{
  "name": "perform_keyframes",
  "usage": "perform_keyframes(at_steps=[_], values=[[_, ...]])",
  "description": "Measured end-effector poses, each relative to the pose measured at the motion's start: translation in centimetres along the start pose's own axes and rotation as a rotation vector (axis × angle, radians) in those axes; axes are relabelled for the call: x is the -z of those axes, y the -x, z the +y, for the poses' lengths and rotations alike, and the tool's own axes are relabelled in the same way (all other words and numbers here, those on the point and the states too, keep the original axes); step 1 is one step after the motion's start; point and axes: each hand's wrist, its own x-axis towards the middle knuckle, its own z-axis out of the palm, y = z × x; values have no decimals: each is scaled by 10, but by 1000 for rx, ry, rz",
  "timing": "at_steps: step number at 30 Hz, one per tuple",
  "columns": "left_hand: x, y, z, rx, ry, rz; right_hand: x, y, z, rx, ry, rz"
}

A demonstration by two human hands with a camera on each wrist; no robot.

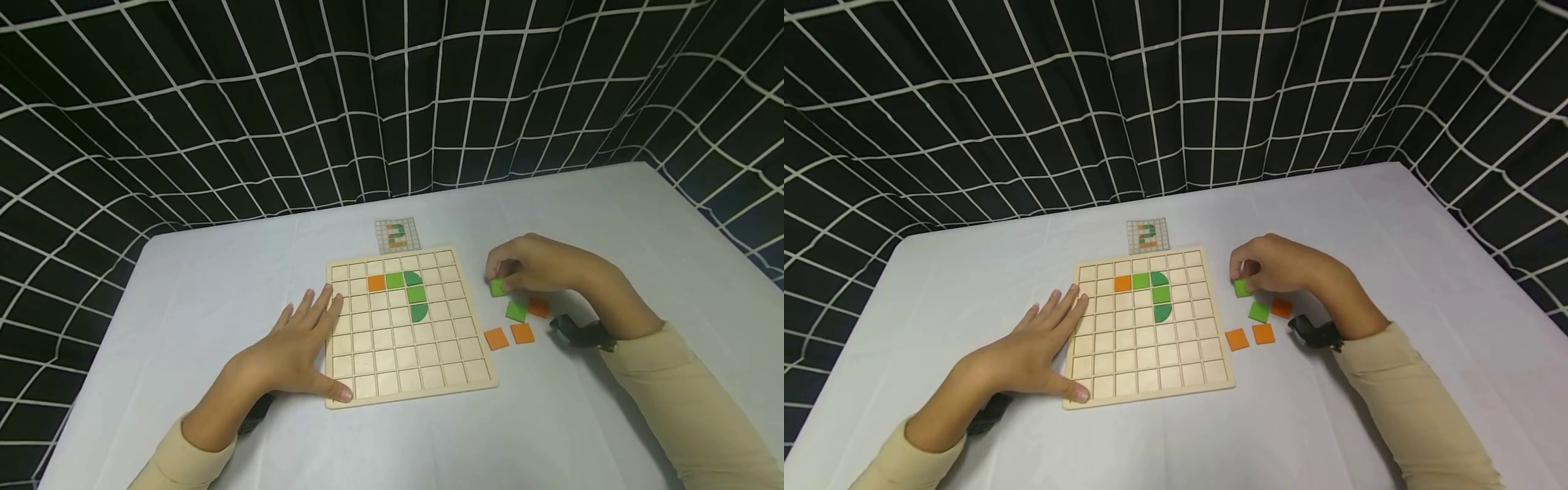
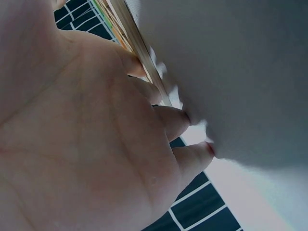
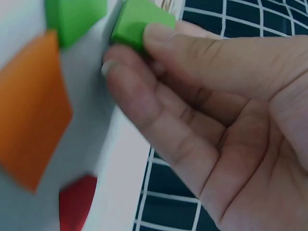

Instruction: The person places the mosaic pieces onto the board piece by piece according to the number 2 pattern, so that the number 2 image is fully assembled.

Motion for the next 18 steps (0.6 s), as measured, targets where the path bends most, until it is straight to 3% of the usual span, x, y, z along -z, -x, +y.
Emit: perform_keyframes(at_steps=[7, 18], values=[[1, 1, 0, 0, 0, 0, -2, -1, -9, 77, -96, -7], [2, 1, 1, -4, -2, -9, -3, -4, -12, -52, -230, -29]])
